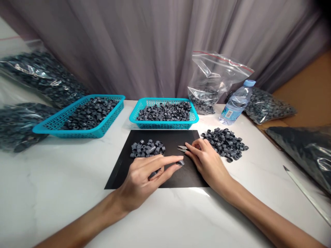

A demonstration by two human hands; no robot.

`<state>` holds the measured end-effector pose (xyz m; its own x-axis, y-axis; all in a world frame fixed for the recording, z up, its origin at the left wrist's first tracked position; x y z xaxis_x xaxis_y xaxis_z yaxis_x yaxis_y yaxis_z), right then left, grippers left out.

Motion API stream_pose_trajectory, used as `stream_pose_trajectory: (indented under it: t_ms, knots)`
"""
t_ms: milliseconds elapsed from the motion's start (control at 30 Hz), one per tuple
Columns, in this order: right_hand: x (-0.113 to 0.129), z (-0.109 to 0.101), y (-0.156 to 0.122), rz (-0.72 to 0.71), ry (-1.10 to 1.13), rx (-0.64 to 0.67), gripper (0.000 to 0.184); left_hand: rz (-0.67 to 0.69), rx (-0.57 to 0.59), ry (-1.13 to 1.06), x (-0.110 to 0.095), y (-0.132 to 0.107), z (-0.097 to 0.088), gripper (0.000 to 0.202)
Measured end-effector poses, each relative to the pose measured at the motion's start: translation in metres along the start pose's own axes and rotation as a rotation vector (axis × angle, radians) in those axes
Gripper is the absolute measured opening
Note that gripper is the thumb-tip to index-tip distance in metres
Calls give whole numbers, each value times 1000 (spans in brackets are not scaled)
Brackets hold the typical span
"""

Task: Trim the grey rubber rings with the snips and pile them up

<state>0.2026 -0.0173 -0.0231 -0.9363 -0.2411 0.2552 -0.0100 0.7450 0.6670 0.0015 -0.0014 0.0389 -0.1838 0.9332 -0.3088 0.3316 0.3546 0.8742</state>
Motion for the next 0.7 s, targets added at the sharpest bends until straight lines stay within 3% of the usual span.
stream_pose_trajectory:
  t_ms: [233, 367, 500, 700]
  knots:
    - [4, -5, 1, 0, -20, -7, 31, 19, -20, 1, 0, 0, -1, 27]
    - [14, -21, 8, 207, 460, -12, 29, 45, -14, 25, 1, -2, 0, 27]
    - [29, -33, 12, 413, 959, 156, 31, 65, 13, 20, 3, -4, -1, 30]
    - [33, -32, 8, 527, 1107, 288, 26, 60, 24, 32, 4, -6, -2, 32]
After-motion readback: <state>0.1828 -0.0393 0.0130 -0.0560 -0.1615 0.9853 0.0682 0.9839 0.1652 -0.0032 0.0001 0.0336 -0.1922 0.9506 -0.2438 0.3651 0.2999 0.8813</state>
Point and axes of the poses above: each hand's wrist, its own y-axis towards the middle knuckle, its own z-axis out of the palm, x = y × z, the point moved 3 cm from there along y, towards the middle knuckle, and after that the axes turned 15 degrees about -x, right-handed, at the moved point
